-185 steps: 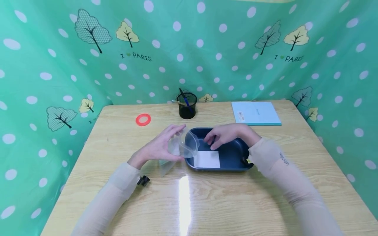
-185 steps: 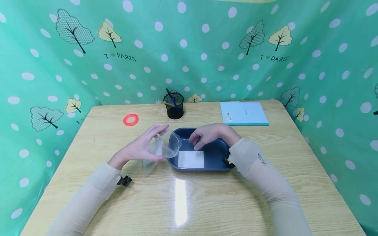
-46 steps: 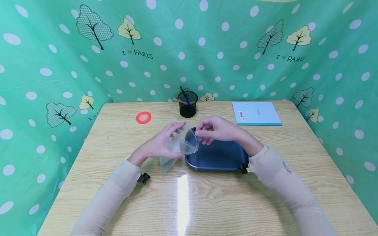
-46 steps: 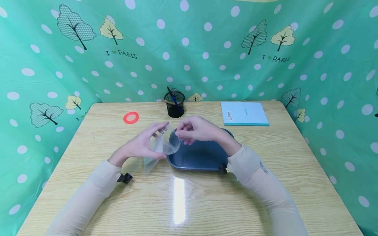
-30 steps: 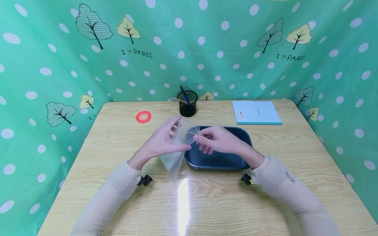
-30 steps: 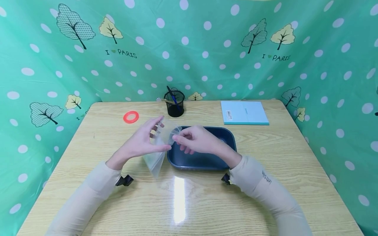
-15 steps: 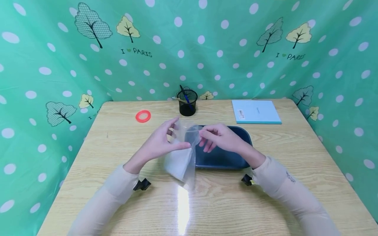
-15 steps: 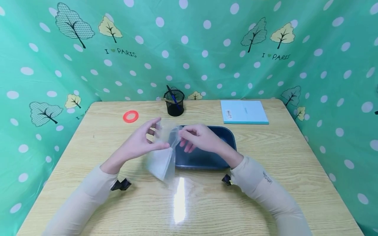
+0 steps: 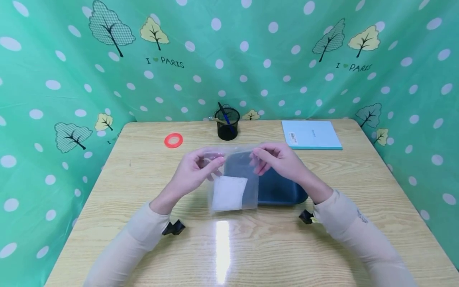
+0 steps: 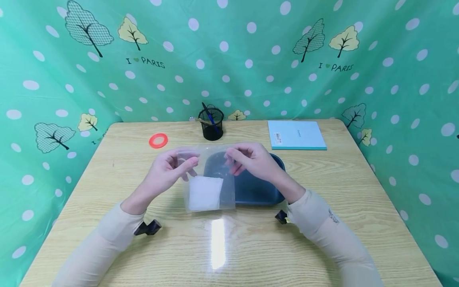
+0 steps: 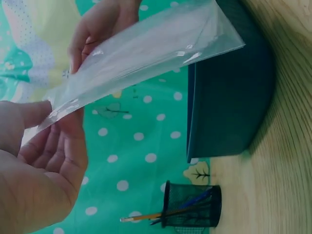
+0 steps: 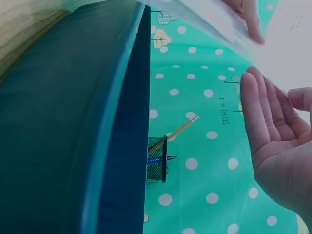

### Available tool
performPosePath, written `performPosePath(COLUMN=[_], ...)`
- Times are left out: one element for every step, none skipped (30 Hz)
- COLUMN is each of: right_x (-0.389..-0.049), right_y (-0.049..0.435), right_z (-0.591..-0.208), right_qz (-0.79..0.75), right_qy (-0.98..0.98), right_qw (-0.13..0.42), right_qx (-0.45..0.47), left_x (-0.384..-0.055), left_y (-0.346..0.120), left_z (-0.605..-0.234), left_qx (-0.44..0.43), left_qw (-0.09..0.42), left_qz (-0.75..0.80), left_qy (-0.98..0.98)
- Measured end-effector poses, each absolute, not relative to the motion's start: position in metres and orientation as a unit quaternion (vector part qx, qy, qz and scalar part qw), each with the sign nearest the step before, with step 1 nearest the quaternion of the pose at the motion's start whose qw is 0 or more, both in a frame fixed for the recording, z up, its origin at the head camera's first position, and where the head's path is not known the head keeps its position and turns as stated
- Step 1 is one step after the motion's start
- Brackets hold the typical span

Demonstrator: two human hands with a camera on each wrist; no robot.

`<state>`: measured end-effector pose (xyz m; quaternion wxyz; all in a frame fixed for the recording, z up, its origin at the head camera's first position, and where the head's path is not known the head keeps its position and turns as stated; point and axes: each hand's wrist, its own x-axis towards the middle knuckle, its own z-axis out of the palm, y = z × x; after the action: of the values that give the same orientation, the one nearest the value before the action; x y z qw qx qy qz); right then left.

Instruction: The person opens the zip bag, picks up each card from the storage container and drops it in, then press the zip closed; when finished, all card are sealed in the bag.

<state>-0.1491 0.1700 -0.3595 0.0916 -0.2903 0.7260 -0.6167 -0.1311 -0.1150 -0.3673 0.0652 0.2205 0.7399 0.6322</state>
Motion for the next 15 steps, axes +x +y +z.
performPosePath(right_x=[-0.1489, -0.1488, -0.1484, -0.1481, -0.1475, -0.1471, -0.1466, -0.1459, -0.1453, -0.1445, -0.1438, -0.143, -0.142, -0.1409, -0.1396], right_y=[0.1709, 0.1717, 0.1724, 0.1732, 0.1737, 0.1743, 0.1748, 0.175, 0.175, 0.175, 0.1748, 0.1746, 0.1742, 0.1738, 0.1729], right_z=[-0.3595, -0.3599, -0.3601, -0.3607, -0.3613, -0.3621, -0.3631, -0.3637, -0.364, -0.3643, -0.3644, -0.3642, -0.364, -0.3635, -0.3631], right_qz=[-0.618, -0.618, -0.619, -0.621, -0.622, -0.625, -0.627, -0.63, -0.633, -0.635, -0.637, -0.639, -0.64, -0.641, -0.64], right_qy=[0.723, 0.72, 0.717, 0.714, 0.712, 0.709, 0.706, 0.703, 0.701, 0.7, 0.699, 0.697, 0.697, 0.697, 0.698], right_qw=[0.082, 0.074, 0.066, 0.058, 0.049, 0.041, 0.033, 0.026, 0.021, 0.017, 0.016, 0.018, 0.023, 0.029, 0.037], right_qx=[-0.299, -0.305, -0.312, -0.318, -0.323, -0.326, -0.327, -0.328, -0.328, -0.327, -0.325, -0.324, -0.323, -0.321, -0.319], left_x=[-0.1304, -0.1298, -0.1293, -0.1287, -0.1282, -0.1277, -0.1273, -0.1268, -0.1261, -0.1255, -0.1251, -0.1246, -0.1241, -0.1237, -0.1237], left_y=[-0.1148, -0.1147, -0.1146, -0.1143, -0.1138, -0.1132, -0.1125, -0.1116, -0.1108, -0.1099, -0.1091, -0.1083, -0.1074, -0.1065, -0.1053], left_z=[-0.3664, -0.3657, -0.3651, -0.3644, -0.3637, -0.3631, -0.3627, -0.3621, -0.3615, -0.3609, -0.3606, -0.3602, -0.3597, -0.3593, -0.3593], left_qx=[0.222, 0.223, 0.225, 0.225, 0.224, 0.224, 0.224, 0.224, 0.224, 0.222, 0.222, 0.222, 0.224, 0.225, 0.228], left_qw=[0.062, 0.061, 0.062, 0.064, 0.067, 0.07, 0.074, 0.078, 0.081, 0.084, 0.087, 0.088, 0.089, 0.09, 0.093], left_qz=[0.639, 0.646, 0.652, 0.657, 0.662, 0.665, 0.666, 0.666, 0.666, 0.665, 0.665, 0.665, 0.664, 0.664, 0.663], left_qy=[0.734, 0.728, 0.721, 0.717, 0.712, 0.709, 0.707, 0.707, 0.707, 0.708, 0.708, 0.708, 0.708, 0.708, 0.707])
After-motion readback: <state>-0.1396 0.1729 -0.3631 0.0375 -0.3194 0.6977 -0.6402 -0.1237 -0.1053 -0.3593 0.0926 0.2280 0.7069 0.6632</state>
